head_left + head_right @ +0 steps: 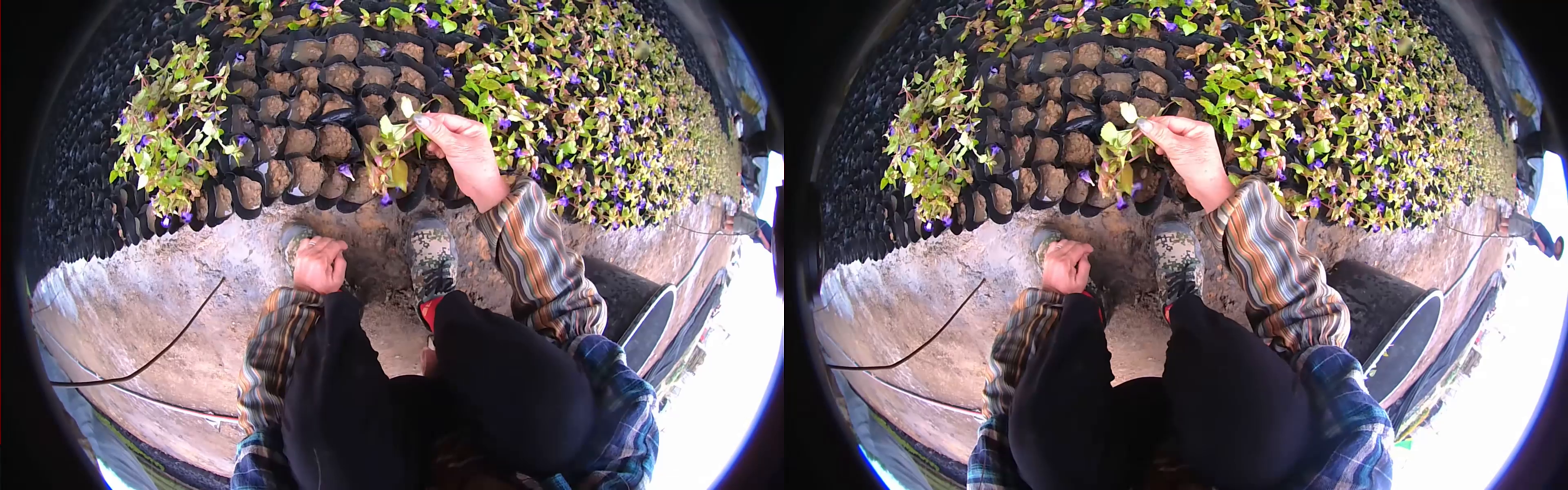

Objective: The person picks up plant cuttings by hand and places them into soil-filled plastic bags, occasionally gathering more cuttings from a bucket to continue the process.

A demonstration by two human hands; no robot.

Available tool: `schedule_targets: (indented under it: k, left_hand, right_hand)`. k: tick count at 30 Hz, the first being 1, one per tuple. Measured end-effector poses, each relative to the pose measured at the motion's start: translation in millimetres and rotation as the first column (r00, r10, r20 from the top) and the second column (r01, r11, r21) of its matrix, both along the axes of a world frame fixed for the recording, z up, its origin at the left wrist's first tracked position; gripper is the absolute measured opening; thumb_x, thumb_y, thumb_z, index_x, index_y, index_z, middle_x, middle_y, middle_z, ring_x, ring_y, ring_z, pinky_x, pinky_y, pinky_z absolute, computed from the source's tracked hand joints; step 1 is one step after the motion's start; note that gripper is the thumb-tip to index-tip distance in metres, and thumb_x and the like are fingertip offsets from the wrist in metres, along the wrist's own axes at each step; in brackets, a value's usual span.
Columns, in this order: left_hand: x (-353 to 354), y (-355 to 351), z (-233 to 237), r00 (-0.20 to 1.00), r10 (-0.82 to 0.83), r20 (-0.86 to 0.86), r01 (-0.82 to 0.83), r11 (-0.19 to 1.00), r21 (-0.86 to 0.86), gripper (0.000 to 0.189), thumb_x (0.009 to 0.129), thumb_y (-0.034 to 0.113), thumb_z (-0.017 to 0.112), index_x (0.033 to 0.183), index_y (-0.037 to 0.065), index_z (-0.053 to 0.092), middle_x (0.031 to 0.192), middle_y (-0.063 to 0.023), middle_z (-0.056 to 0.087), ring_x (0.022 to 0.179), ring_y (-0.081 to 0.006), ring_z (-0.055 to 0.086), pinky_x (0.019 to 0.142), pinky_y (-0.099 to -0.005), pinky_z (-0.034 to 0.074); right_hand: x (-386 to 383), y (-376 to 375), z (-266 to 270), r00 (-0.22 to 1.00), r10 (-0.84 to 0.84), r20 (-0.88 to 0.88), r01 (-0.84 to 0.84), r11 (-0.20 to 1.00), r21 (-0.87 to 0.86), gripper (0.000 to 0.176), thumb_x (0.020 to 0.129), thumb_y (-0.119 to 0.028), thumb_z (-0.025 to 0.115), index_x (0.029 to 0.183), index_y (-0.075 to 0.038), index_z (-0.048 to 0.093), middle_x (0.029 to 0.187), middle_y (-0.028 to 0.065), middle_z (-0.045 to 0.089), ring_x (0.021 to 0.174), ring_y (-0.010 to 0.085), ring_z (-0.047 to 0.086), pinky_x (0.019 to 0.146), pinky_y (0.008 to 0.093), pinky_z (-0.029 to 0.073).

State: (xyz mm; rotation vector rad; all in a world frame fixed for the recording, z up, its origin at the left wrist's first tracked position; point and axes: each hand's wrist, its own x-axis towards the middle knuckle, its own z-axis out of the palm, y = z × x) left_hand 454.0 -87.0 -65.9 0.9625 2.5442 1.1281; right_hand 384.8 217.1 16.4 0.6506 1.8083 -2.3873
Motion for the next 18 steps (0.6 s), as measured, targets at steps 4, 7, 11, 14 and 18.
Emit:
schedule_targets:
  k: [4, 7, 11, 14, 18]
  left_hand:
    - [0, 3, 1, 0.999, 0.001, -0.04, 0.001, 0.999, 0.046, 0.016, 0.071, 0.005, 0.06, 0.086, 0.004, 0.066, 0.078, -0.0105, 0.065, 0.074, -0.0302, 0.061, 0.068, -0.0396, 0.043]
    - [2, -10, -23, 0.995, -0.088, -0.047, 0.089, 0.996, 0.01, 0.018, 0.074, 0.006, 0.058, 0.09, 0.004, 0.066, 0.08, -0.0132, 0.065, 0.074, -0.0328, 0.059, 0.069, -0.0422, 0.043]
    - [5, -1, -14, 1.0, -0.017, 0.001, 0.017, 0.999, -0.048, 0.017, 0.074, 0.009, 0.055, 0.086, 0.004, 0.066, 0.079, -0.0138, 0.063, 0.078, -0.0343, 0.058, 0.075, -0.0426, 0.042]
    - [5, 0, -5, 1.0, -0.012, 0.021, 0.014, 0.997, -0.082, 0.017, 0.074, 0.008, 0.054, 0.086, 0.004, 0.066, 0.08, -0.0141, 0.063, 0.078, -0.0346, 0.058, 0.075, -0.0426, 0.042]
    - [7, -2, -7, 1.0, -0.019, 0.023, 0.021, 0.995, -0.094, 0.017, 0.073, 0.007, 0.053, 0.085, 0.004, 0.066, 0.08, -0.0145, 0.063, 0.079, -0.0348, 0.057, 0.076, -0.0432, 0.042]
  right_hand:
    - [-3, 13, -31, 0.943, 0.162, -0.292, 0.187, 0.47, 0.863, 0.02, 0.089, -0.018, 0.063, 0.096, -0.002, 0.071, 0.085, 0.0124, 0.069, 0.079, 0.0254, 0.066, 0.072, 0.0344, 0.054]
    - [0, 11, 1, 0.976, 0.037, -0.214, 0.165, 0.513, 0.843, 0.022, 0.089, -0.017, 0.06, 0.104, -0.003, 0.069, 0.099, 0.0161, 0.066, 0.094, 0.0299, 0.064, 0.082, 0.0376, 0.052]
    - [-16, -1, 14, 0.98, -0.197, -0.03, 0.187, 0.959, -0.214, 0.02, 0.094, -0.015, 0.062, 0.099, 0.004, 0.067, 0.081, 0.0057, 0.067, 0.062, 0.0124, 0.064, 0.051, 0.0248, 0.05]
    - [-30, -17, -3, 0.989, 0.002, -0.15, 0.027, 0.981, 0.194, 0.013, 0.088, -0.014, 0.071, 0.091, -0.001, 0.069, 0.074, 0.001, 0.066, 0.06, 0.0068, 0.059, 0.05, 0.0225, 0.046]
    - [-44, -33, 15, 0.965, -0.098, -0.245, 0.041, 0.973, -0.226, 0.018, 0.085, -0.017, 0.075, 0.079, -0.002, 0.067, 0.071, 0.0002, 0.065, 0.06, 0.0089, 0.056, 0.055, 0.0237, 0.045]
